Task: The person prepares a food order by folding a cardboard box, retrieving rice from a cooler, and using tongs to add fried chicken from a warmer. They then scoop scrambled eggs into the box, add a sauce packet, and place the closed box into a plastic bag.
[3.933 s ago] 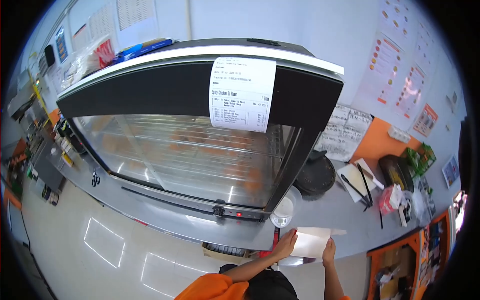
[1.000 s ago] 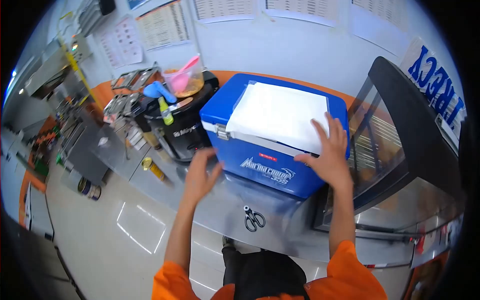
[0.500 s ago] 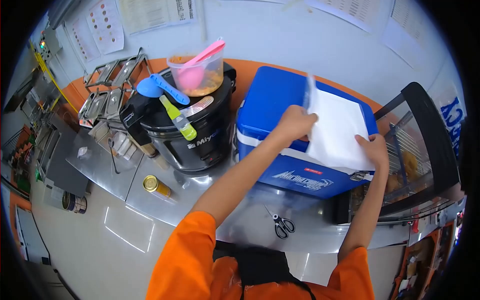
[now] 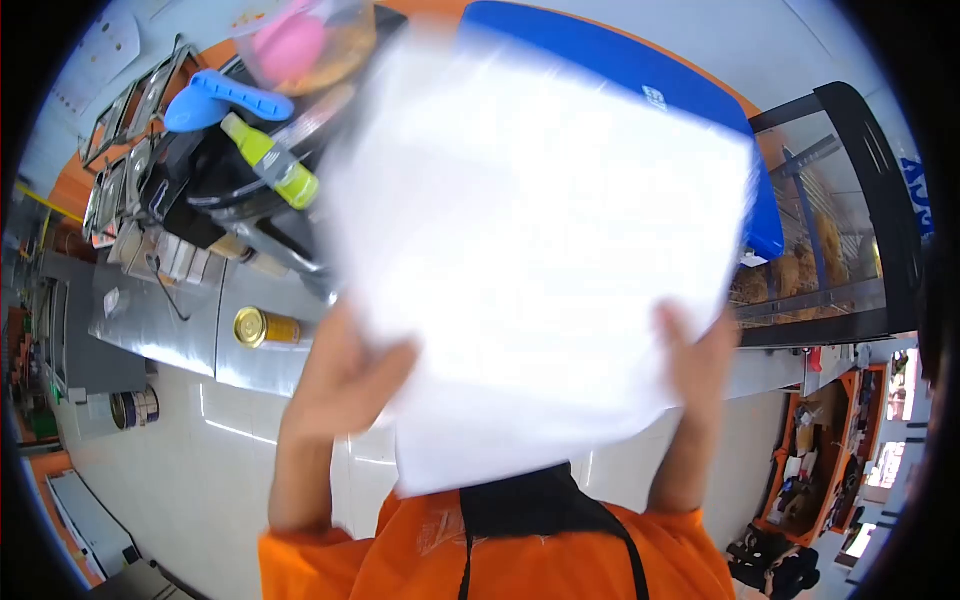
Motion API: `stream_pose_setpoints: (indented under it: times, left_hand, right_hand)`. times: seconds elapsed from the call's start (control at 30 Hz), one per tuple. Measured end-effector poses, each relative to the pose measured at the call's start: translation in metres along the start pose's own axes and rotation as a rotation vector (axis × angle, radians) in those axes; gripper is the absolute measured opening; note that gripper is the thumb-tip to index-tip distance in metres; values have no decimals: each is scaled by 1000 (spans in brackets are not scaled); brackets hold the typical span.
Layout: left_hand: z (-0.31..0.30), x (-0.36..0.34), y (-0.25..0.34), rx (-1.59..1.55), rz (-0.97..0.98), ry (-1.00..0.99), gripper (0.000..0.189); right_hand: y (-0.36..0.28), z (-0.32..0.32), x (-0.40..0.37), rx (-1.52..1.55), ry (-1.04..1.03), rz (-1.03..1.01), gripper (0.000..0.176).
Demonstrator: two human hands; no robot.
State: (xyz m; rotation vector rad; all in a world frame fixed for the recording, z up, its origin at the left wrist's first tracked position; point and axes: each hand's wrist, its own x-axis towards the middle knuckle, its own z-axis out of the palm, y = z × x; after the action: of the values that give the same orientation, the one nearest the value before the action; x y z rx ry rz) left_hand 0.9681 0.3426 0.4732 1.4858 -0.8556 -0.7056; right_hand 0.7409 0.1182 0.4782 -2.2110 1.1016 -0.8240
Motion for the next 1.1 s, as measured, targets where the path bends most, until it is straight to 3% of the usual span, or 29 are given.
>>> stream_pose_setpoints:
  times: [0.03, 0.07, 0.1, 0.17, 0.3, 0.4, 0.43, 0.47, 0.53, 0.57, 0.67, 0.73, 0.8, 0.9, 0.93, 0.97, 1.03, 1.1]
  left_hand:
    - [-15, -32, -27, 73, -148, 31, 53]
    - [-16, -60, -52, -115, -405, 222, 49]
    - [-22, -82, -80, -187, -552, 311, 49]
    - [-35, -110, -143, -185, -722, 282, 49]
    - [-41, -126, -265, -87, -691, 323, 51]
    - [-54, -116, -308, 147, -555, 318, 56]
    - [-59, -112, -315, 230, -488, 326, 59]
    - [-62, -112, -322, 259, -547, 375, 69]
    - [-46, -96, -282, 762, -403, 400, 73]
    - [-40, -84, -254, 1019, -313, 396, 76]
    - [-4, -18, -152, 737, 66, 132, 62]
    - [16, 42, -89, 783, 446, 164, 51]
    - [23, 103, -43, 985, 760, 235, 54]
    - [23, 168, 15, 1093, 891, 106, 56]
    - [19, 185, 27, 1079, 945, 41, 58]
    - [16, 202, 40, 944, 1070, 118, 60]
    - [13, 231, 82, 1019, 1225, 235, 60]
    - [17, 270, 116, 1139, 1121, 392, 47]
  right_hand:
    - [12, 28, -33, 131, -92, 81, 38]
    - [25, 54, -57, 299, -354, 152, 40]
    - [26, 84, -73, 468, -460, 193, 43]
    - [54, 149, -100, 456, -669, 260, 47]
    - [126, 263, -137, 295, -769, 150, 55]
    - [105, 247, -110, -95, -958, 211, 54]
    - [84, 220, -91, -79, -880, 170, 49]
    - [61, 186, -66, -65, -807, 122, 44]
    - [33, 145, -17, -87, -77, -516, 36]
    - [5, 120, 16, -230, 109, -659, 37]
    - [-37, 100, 89, -396, 208, -892, 43]
    - [-36, 102, 113, -499, 194, -1049, 45]
    - [-27, 110, 129, -563, 226, -1223, 45]
    - [-46, 94, 147, -759, 286, -1363, 47]
    - [-58, 85, 160, -652, 378, -1397, 40]
    - [-74, 72, 178, -547, 472, -1426, 35]
    - [-108, 32, 206, -536, 592, -1345, 24]
    - [-106, 1, 225, -425, 545, -1225, 22]
